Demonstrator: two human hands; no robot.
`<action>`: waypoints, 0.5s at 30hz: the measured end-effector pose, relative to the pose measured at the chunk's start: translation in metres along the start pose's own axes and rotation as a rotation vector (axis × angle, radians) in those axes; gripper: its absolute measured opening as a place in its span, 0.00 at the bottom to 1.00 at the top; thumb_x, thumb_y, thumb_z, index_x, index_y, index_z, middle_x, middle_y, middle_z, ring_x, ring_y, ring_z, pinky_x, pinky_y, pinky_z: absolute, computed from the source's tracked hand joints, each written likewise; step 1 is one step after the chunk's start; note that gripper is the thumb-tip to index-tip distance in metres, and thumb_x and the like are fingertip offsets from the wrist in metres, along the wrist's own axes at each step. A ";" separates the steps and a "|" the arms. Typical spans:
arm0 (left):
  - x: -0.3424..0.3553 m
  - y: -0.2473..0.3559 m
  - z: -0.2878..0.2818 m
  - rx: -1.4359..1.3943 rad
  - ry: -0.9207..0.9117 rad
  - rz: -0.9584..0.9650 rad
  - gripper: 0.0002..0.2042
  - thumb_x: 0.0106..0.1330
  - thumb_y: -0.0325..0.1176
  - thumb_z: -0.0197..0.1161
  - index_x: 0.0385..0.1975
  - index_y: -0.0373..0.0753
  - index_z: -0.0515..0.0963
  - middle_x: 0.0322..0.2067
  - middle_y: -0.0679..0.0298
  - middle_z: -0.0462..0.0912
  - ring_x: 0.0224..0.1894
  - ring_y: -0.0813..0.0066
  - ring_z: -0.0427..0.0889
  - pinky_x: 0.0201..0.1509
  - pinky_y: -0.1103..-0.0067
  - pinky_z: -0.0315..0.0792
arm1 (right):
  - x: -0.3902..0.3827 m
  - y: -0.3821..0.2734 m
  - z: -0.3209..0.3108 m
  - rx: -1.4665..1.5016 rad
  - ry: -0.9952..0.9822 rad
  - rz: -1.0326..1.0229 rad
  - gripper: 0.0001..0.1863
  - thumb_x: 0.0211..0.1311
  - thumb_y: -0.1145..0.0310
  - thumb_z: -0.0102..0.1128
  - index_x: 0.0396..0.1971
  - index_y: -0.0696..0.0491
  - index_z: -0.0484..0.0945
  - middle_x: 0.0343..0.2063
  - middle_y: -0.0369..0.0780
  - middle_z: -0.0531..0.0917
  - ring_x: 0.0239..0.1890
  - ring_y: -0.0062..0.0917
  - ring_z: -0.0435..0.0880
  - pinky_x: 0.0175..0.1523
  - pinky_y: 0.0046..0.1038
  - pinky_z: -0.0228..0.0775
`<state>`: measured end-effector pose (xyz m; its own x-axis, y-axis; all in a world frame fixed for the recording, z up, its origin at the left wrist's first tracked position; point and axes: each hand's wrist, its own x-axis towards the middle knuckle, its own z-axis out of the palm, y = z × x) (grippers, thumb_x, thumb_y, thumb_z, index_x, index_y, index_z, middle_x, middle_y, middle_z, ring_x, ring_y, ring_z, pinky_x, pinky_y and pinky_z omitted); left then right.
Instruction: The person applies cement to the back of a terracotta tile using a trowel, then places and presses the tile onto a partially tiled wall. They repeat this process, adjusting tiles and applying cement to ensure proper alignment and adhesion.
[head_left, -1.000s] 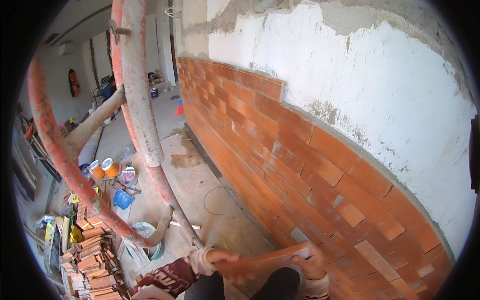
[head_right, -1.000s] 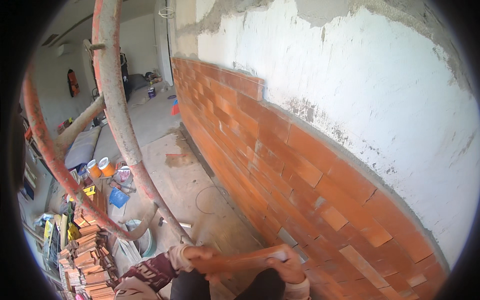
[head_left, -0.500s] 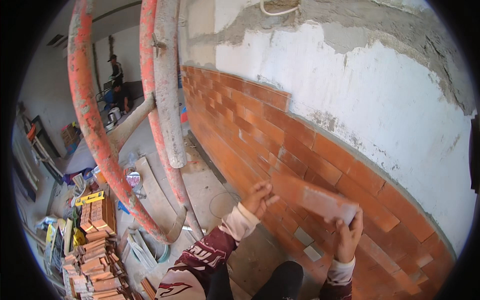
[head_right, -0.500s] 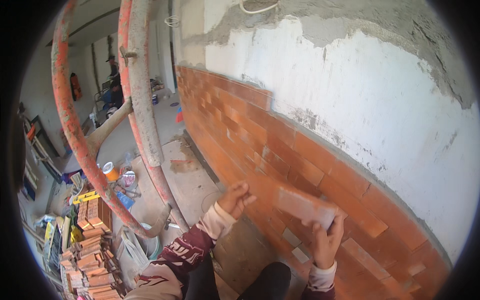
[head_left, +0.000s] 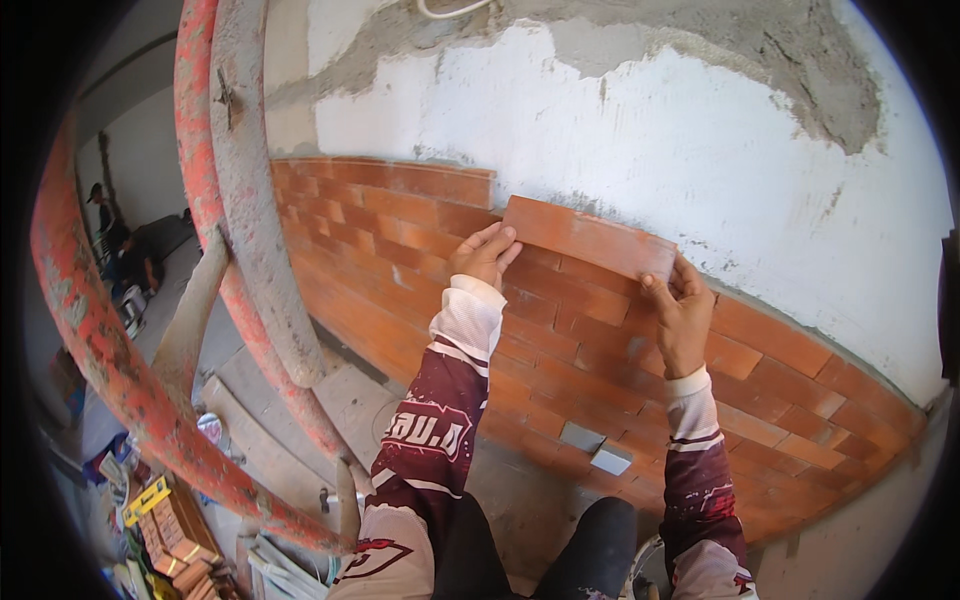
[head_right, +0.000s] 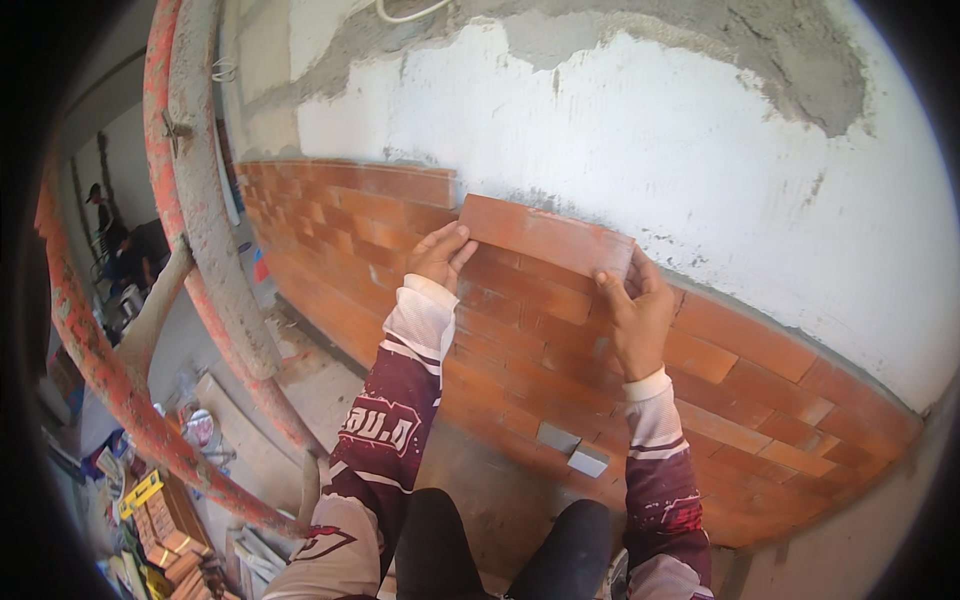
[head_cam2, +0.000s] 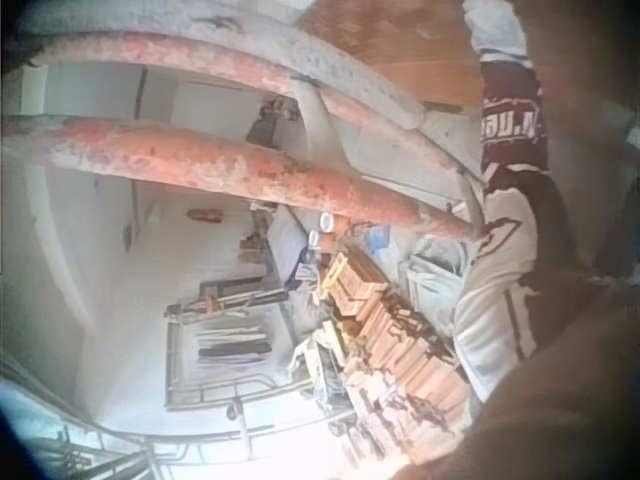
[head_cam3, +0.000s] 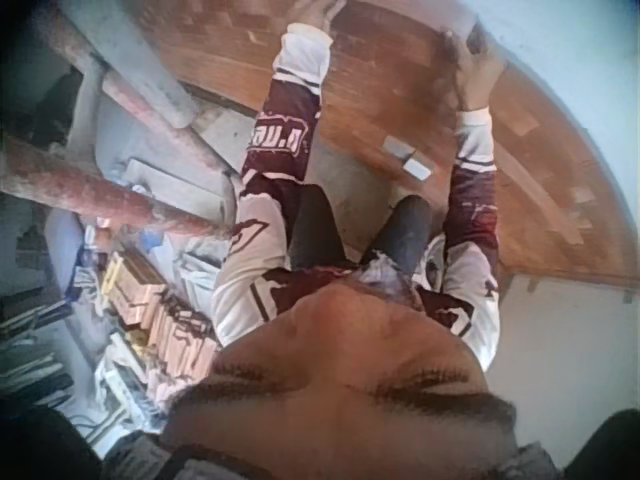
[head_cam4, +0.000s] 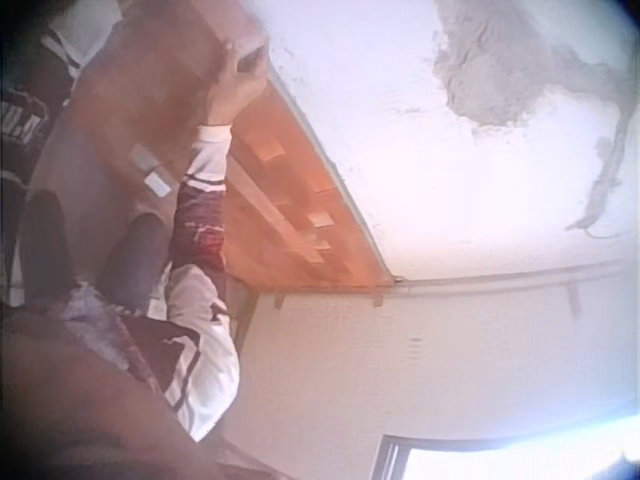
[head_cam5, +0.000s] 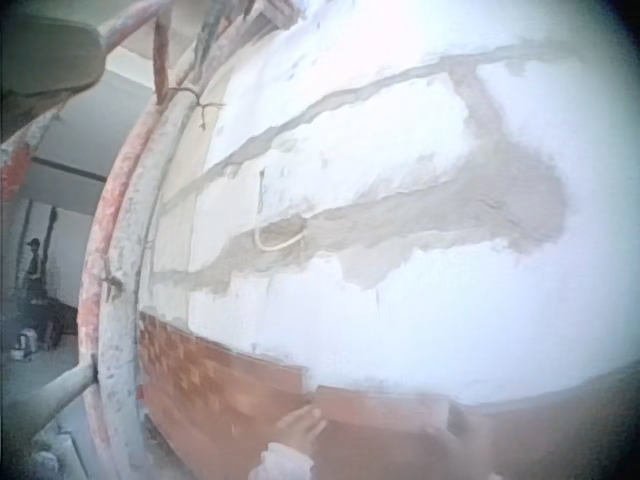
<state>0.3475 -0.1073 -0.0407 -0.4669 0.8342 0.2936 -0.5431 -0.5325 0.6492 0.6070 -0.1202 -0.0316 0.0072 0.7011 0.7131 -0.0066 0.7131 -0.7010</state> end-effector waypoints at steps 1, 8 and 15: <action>0.006 -0.005 0.003 0.011 -0.026 0.012 0.19 0.61 0.21 0.63 0.50 0.24 0.70 0.44 0.56 0.79 0.45 0.68 0.80 0.54 0.73 0.76 | 0.005 0.002 -0.004 -0.074 0.007 -0.004 0.28 0.59 0.75 0.63 0.58 0.69 0.66 0.45 0.45 0.81 0.45 0.23 0.80 0.49 0.22 0.73; 0.031 -0.015 -0.004 0.172 -0.024 0.044 0.20 0.59 0.21 0.64 0.52 0.28 0.73 0.42 0.60 0.80 0.41 0.76 0.79 0.40 0.81 0.76 | 0.016 -0.003 0.001 -0.380 0.103 -0.146 0.33 0.55 0.62 0.70 0.56 0.65 0.70 0.35 0.46 0.84 0.38 0.25 0.82 0.45 0.25 0.73; 0.048 -0.021 -0.006 0.191 0.051 0.146 0.19 0.59 0.23 0.65 0.51 0.29 0.75 0.40 0.61 0.82 0.38 0.78 0.80 0.40 0.82 0.75 | 0.021 -0.005 0.022 -0.812 0.183 -0.359 0.34 0.51 0.57 0.71 0.54 0.63 0.74 0.19 0.42 0.73 0.28 0.32 0.71 0.39 0.32 0.64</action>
<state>0.3320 -0.0566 -0.0442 -0.5678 0.7394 0.3617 -0.3280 -0.6063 0.7245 0.5856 -0.1088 -0.0133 0.0318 0.3760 0.9261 0.7335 0.6206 -0.2772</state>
